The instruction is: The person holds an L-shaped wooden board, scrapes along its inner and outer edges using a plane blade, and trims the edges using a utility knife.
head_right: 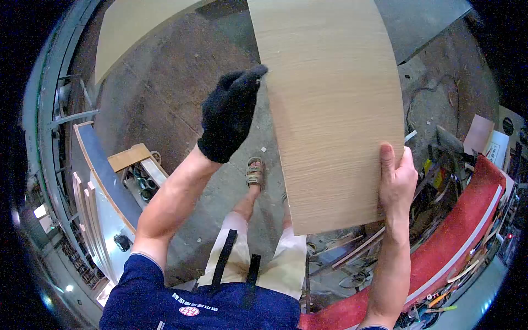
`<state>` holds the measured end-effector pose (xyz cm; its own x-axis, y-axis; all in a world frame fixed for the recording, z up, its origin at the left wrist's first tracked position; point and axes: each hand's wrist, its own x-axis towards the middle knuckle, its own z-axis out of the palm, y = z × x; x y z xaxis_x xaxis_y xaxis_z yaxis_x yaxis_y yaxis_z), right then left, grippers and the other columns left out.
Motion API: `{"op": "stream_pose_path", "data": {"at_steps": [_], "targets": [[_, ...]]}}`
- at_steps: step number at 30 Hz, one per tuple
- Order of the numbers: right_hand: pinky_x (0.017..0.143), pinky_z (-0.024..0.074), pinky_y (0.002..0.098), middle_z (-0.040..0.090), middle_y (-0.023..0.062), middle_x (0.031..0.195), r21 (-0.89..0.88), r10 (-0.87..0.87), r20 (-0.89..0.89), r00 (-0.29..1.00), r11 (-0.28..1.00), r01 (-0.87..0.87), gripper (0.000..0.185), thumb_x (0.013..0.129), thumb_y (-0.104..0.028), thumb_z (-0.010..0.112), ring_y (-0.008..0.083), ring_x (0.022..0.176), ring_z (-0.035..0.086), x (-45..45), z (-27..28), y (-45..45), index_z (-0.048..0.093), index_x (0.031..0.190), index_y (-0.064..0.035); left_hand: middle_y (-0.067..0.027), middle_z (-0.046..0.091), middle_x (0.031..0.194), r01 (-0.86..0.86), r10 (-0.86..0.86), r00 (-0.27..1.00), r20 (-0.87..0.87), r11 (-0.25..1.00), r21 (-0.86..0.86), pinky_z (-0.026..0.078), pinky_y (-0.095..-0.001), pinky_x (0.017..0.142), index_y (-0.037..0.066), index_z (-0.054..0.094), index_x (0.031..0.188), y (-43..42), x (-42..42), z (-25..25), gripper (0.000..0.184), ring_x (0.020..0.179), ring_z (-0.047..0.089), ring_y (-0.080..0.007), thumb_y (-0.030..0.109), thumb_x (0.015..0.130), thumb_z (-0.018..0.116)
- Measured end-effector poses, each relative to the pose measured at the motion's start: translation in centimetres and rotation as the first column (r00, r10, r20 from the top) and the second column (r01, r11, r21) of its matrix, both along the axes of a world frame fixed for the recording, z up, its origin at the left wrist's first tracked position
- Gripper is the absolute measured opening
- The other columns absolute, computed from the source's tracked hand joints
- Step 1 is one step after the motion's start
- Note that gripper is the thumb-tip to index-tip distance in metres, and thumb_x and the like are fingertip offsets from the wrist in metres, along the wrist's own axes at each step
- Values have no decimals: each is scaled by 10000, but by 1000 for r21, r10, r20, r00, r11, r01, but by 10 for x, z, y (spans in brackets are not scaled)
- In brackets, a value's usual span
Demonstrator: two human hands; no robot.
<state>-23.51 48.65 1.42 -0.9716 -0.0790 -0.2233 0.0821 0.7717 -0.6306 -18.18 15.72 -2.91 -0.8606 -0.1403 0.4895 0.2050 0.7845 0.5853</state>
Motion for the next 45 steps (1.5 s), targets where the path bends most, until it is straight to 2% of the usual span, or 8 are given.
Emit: {"op": "stream_pose_path", "data": {"at_steps": [4,11,15,24,29,37,40,45], "targets": [[810,514,356,724,177,956,-1,3,-2,1000,1000,-3,655,966,-622,548,213,879,663,2,-1,-1,620,1074,20,-109,683,883,60,-52,997,62,987,-147,545,-407,677,161,692,1197,35,45,-7,389,776,660,-312,6,846,627],[812,508,351,719,161,927,-9,-8,-13,1000,1000,8,666,969,-631,536,206,873,657,2,-8,5,630,1052,23,-107,645,804,492,-657,417,628,744,452,508,-421,614,121,689,1126,78,135,23,238,644,619,-288,198,907,638],[808,509,360,722,176,935,29,1,-20,1000,1000,0,686,965,-645,527,224,882,668,2,0,-2,635,1052,27,-98,647,865,55,-54,999,4,995,-83,510,-410,629,147,619,1317,18,42,11,400,687,624,-282,119,917,618],[810,507,362,719,190,936,27,14,-49,999,1000,-13,704,967,-649,519,229,875,664,1,-3,0,637,1061,39,-62,623,893,815,-703,472,531,578,42,508,-301,615,102,446,1438,92,163,25,808,702,615,-185,176,716,801],[809,509,350,718,171,931,20,1,-26,1000,1000,-1,720,961,-665,514,212,865,655,3,-1,-1,648,1055,35,-149,635,886,95,-75,988,135,985,-142,514,-420,680,149,623,1332,26,53,19,440,730,611,-331,94,900,561],[819,510,360,710,197,922,66,-18,-26,999,998,20,773,936,-707,512,242,863,658,2,-1,0,649,1056,44,-49,553,770,775,-710,620,335,620,-122,425,-359,534,87,622,1194,135,216,16,367,676,579,-201,200,856,538],[822,511,368,708,206,919,65,-10,-40,999,998,13,799,925,-729,502,259,870,665,1,-6,4,650,1044,47,-58,567,816,648,-640,583,501,738,189,455,-375,562,115,627,1237,108,181,22,390,714,586,-226,189,857,578],[821,511,379,709,217,921,58,-10,-42,999,998,13,822,913,-751,495,274,882,676,1,-6,3,653,1023,49,-141,603,801,317,-261,906,333,940,-124,470,-466,593,145,583,1382,76,118,15,516,682,595,-328,127,868,619]]}}
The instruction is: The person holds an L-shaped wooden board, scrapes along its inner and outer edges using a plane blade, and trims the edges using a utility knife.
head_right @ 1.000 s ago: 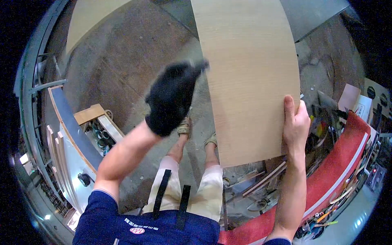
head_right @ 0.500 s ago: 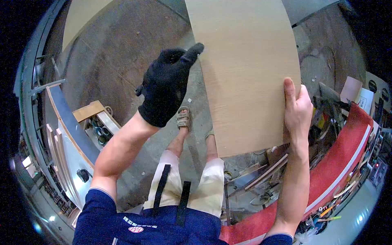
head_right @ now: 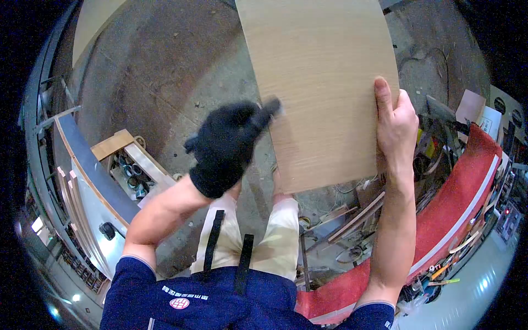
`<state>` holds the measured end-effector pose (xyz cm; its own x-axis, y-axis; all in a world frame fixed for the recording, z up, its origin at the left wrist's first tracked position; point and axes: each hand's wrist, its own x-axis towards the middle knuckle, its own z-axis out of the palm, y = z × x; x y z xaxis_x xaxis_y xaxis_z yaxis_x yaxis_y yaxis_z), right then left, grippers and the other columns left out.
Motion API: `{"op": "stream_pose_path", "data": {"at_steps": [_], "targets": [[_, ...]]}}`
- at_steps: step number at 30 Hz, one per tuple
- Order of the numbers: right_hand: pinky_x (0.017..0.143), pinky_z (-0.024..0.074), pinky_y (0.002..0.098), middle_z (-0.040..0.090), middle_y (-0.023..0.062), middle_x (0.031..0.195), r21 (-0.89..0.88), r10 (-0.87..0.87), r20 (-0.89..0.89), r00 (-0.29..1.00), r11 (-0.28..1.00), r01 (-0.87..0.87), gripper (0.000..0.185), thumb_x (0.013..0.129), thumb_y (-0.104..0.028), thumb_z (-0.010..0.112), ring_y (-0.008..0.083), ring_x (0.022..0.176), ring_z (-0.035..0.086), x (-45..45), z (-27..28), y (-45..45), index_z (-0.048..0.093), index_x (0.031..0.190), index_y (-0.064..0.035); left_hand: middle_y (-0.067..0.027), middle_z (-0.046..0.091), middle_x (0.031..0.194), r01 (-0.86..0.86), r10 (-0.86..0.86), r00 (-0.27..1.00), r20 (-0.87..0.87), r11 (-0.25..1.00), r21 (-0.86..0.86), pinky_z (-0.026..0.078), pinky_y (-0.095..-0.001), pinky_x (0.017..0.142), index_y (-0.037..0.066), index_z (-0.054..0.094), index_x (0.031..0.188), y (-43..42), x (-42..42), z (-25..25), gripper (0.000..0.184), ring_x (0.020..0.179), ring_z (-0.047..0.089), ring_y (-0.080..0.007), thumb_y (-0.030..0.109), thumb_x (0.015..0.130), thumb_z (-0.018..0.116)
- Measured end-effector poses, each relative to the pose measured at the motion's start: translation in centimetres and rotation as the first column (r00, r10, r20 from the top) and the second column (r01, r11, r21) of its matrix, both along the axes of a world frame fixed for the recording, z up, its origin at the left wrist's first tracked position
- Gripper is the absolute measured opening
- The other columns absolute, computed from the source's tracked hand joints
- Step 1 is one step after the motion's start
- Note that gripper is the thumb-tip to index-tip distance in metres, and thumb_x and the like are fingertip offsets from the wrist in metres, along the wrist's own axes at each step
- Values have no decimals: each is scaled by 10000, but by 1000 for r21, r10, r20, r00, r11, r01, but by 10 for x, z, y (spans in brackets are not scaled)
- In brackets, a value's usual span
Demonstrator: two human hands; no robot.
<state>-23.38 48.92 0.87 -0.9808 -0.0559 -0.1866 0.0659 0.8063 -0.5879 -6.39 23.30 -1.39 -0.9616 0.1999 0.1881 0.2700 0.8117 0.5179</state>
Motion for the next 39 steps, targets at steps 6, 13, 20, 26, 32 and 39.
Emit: {"op": "stream_pose_path", "data": {"at_steps": [6,13,20,26,32,39], "targets": [[828,512,383,715,215,935,34,-4,-1,1000,999,4,823,916,-751,491,282,889,679,0,0,-1,662,1029,46,-119,643,1090,699,-749,609,263,663,269,514,-380,660,99,634,1220,62,128,-11,283,793,647,-251,119,1003,454],[843,508,384,715,217,937,18,-6,13,1000,1000,6,835,906,-763,490,288,908,680,-1,-4,3,668,1032,43,-128,621,799,-115,104,993,57,958,264,497,-414,595,168,622,1323,17,9,-10,436,690,624,-290,111,891,634],[842,505,381,716,207,942,19,-8,-10,1000,1000,8,825,909,-754,498,284,913,679,-2,-4,1,670,1038,42,-148,628,761,236,-438,805,400,855,462,493,-440,607,136,728,1071,59,101,1,204,679,628,-291,239,999,567],[847,504,380,716,211,950,-21,0,-9,1000,1000,0,820,911,-750,500,280,914,677,1,-9,5,673,1045,41,-126,685,891,-206,193,978,72,893,401,539,-367,734,95,716,1133,23,13,-18,237,781,662,-275,66,909,644],[852,507,374,721,199,953,24,-9,-17,1000,1000,10,834,899,-762,507,277,920,682,-1,-7,5,672,1045,43,-187,670,811,503,-526,849,38,829,245,528,-420,685,84,714,1083,80,119,-23,241,673,646,-355,231,1006,539],[848,523,390,728,215,977,11,-33,14,999,999,33,830,887,-768,520,286,934,701,3,3,-2,680,1048,30,-124,621,783,-467,251,882,398,570,676,501,-395,655,18,631,855,52,80,-6,153,703,630,-293,131,900,723]]}}
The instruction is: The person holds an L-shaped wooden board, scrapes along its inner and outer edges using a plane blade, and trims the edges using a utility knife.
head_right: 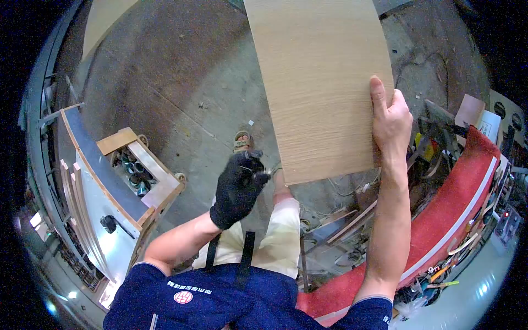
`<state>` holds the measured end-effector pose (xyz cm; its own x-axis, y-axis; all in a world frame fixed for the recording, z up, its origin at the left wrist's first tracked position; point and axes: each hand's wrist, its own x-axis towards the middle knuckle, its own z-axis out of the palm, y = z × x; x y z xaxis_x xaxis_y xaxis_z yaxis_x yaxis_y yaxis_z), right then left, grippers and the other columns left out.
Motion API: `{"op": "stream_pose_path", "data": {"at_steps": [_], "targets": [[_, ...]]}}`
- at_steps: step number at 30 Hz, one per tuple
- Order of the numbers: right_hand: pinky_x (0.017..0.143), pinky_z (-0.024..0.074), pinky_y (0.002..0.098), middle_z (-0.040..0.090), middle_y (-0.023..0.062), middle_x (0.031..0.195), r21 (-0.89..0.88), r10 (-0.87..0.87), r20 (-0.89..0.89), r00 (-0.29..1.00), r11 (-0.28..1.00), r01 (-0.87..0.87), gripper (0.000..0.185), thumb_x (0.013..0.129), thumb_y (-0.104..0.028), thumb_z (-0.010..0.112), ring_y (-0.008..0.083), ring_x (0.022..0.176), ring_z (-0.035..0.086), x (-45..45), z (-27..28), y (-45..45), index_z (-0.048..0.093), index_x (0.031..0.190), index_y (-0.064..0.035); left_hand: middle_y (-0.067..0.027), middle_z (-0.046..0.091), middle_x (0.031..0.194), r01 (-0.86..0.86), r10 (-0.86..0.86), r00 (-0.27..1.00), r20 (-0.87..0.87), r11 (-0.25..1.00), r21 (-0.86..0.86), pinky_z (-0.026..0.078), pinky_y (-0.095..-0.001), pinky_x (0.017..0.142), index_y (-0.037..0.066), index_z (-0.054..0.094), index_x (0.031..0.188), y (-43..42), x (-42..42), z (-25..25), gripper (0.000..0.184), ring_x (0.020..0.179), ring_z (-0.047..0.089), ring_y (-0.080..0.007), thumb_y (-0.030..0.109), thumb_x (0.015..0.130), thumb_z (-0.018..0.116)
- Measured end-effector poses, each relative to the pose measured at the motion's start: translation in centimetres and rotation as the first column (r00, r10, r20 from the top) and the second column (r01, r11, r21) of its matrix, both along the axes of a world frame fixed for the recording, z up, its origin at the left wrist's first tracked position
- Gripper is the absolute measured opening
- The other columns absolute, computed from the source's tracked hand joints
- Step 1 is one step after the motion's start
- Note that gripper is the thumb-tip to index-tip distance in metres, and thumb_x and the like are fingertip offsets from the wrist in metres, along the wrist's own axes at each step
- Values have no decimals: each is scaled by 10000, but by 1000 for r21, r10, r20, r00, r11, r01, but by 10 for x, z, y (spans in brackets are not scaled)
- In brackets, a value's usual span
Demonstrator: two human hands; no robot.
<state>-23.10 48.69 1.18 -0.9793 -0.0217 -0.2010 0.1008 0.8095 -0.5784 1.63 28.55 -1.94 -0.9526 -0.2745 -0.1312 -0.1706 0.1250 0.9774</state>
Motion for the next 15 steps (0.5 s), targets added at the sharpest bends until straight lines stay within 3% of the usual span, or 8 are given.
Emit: {"op": "stream_pose_path", "data": {"at_steps": [2,5,6,9,10,12,13,15], "targets": [[844,526,392,729,216,976,6,7,2,1000,1000,-7,827,885,-768,522,289,933,703,-2,-1,0,681,1048,27,-78,595,764,-14,7,994,106,998,65,490,-358,664,26,607,787,-1,-26,21,176,691,595,-238,54,851,769],[835,531,398,729,214,942,-2,5,13,1000,1000,-5,828,880,-771,527,295,916,707,-2,-1,2,675,1055,24,-66,581,749,60,-93,951,294,991,119,467,-348,631,29,585,771,25,-9,15,209,665,574,-213,73,854,772],[834,531,399,728,214,933,-15,4,16,1000,1000,-4,831,878,-773,528,295,913,707,-2,0,1,673,1059,25,-88,594,763,14,-42,943,331,996,86,444,-348,597,32,578,764,32,-4,5,267,644,564,-203,165,861,788],[829,534,419,725,228,925,-31,1,19,1000,1000,0,835,873,-780,523,324,917,712,-1,1,1,664,1046,25,-138,605,674,151,-112,968,224,975,-166,470,-410,572,32,628,788,42,22,-8,316,607,618,-311,298,860,782],[827,535,429,724,236,925,-36,0,21,1000,999,0,836,872,-783,520,338,921,714,0,1,1,661,1038,24,-155,644,745,210,-191,944,269,977,-46,484,-448,613,56,643,826,37,35,-5,307,723,650,-367,343,886,733],[818,536,454,720,257,934,13,19,31,999,1000,-20,830,875,-785,509,383,933,711,-3,2,4,656,1015,19,-148,658,791,460,-348,830,435,869,-182,493,-436,638,65,672,895,31,84,-36,265,766,662,-362,329,916,684],[814,537,467,718,268,939,33,30,35,999,999,-31,827,876,-786,503,405,940,710,-3,2,6,654,1004,17,-143,673,835,482,-358,786,503,865,-138,507,-435,666,70,689,950,25,88,-23,228,802,668,-361,294,935,645],[785,539,535,711,292,928,22,42,-33,999,999,-42,805,889,-771,489,471,915,697,-2,-4,8,646,1022,7,-143,692,885,486,-395,836,380,855,-181,526,-423,712,78,702,1022,11,115,-28,206,843,671,-363,252,935,635]]}}
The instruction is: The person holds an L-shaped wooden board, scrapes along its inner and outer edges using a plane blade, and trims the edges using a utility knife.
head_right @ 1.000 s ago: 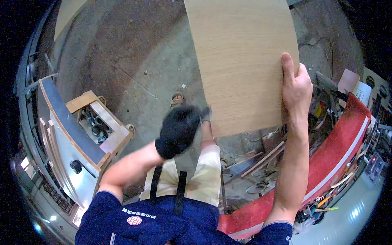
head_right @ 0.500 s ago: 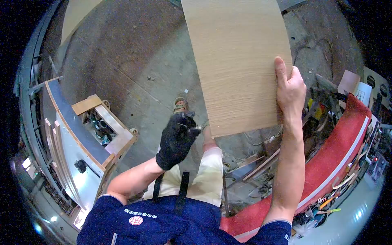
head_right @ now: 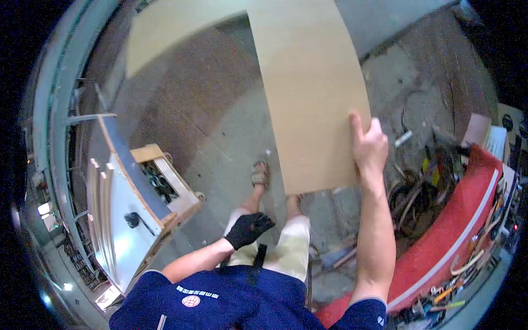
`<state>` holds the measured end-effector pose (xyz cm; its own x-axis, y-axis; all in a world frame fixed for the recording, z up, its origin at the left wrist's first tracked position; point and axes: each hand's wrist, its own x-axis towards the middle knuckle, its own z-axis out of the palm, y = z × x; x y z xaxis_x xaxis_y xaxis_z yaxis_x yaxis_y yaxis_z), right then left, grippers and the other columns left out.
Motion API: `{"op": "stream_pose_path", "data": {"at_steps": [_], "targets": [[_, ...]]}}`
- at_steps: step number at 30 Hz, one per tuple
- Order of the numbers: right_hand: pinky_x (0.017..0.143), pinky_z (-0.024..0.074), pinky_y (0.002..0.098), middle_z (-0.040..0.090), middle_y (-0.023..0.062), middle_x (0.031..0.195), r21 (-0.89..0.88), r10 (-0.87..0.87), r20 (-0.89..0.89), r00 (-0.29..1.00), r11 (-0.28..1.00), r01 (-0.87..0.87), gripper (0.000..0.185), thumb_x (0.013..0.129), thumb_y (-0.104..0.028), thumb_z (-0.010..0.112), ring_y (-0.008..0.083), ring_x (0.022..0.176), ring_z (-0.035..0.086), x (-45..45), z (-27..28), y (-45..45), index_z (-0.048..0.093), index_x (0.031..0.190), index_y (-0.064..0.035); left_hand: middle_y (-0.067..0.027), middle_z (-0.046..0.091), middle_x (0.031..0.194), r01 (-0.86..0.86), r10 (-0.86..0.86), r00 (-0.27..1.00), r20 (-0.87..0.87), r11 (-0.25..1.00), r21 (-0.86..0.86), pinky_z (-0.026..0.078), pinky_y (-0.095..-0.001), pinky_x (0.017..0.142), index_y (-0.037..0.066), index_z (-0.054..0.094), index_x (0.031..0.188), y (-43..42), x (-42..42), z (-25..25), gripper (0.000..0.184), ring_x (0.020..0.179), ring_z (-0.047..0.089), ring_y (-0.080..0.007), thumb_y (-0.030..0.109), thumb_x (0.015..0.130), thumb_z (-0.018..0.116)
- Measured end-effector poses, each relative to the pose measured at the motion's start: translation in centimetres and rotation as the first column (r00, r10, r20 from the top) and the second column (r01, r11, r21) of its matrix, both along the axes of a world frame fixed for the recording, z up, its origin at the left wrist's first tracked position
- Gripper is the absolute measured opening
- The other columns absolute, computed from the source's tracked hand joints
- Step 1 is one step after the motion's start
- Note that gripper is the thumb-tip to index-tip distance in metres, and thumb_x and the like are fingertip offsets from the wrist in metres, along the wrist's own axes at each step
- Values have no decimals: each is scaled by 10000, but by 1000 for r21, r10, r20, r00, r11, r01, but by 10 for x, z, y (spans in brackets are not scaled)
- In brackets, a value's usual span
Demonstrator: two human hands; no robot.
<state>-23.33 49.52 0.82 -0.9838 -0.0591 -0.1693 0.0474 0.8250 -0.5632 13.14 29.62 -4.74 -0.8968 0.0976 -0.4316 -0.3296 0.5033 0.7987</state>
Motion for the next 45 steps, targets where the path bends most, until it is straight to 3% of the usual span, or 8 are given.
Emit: {"op": "stream_pose_path", "data": {"at_steps": [5,9,10,25,27,35,41,45], "targets": [[776,543,551,699,308,904,28,4,46,999,1000,-6,760,918,-735,473,496,917,684,3,16,-2,618,1011,6,-154,727,985,-327,336,918,210,942,-76,535,-399,851,59,706,1113,-41,0,68,271,923,694,-323,239,933,613],[781,521,573,686,326,929,16,-16,22,1000,1000,16,740,912,-707,507,518,922,659,7,26,-4,611,1024,17,-155,727,941,-218,-2,934,-358,790,-573,530,-404,883,25,706,1080,-88,9,48,345,888,688,-337,321,906,680],[793,511,579,683,333,951,23,-16,30,999,1000,16,752,911,-715,501,532,945,647,7,29,-4,613,1038,18,-195,711,951,-567,546,823,-156,771,-289,527,-423,908,-9,684,1093,-85,-19,96,426,902,674,-361,358,880,731],[990,436,499,547,185,1264,355,182,-374,909,934,-40,533,946,-453,629,376,1193,525,28,22,-24,536,1287,-55,-232,692,884,-789,416,601,-683,444,-424,503,-455,747,-24,698,1026,-601,-181,21,449,822,686,-377,413,970,607],[964,435,507,529,190,1281,518,196,-405,893,854,48,500,949,-408,639,382,1175,523,38,27,-36,544,1274,-41,-187,675,804,-812,867,489,-99,410,-415,505,-441,625,-16,695,1021,-607,-227,79,503,681,670,-350,474,910,675],[598,469,390,620,127,643,-70,-206,251,946,971,230,384,965,-332,649,199,594,557,182,87,-144,636,786,7,-50,483,543,-899,883,433,181,438,9,379,-377,418,98,607,699,-629,-234,39,479,415,487,-200,531,882,701],[884,465,310,668,12,1056,-618,-563,760,325,-471,630,540,930,-573,628,194,929,599,200,40,-147,626,1221,-117,-44,465,531,-896,877,387,284,430,-107,406,-345,483,106,596,659,-563,-194,114,493,488,516,-189,529,889,699],[1003,389,340,631,36,1202,-727,-608,683,405,-509,460,604,925,-592,607,199,1090,551,180,-16,-87,601,1270,-96,-5,459,543,-909,893,408,190,417,-10,386,-325,485,110,601,711,-523,-175,154,430,486,498,-176,488,883,711]]}}
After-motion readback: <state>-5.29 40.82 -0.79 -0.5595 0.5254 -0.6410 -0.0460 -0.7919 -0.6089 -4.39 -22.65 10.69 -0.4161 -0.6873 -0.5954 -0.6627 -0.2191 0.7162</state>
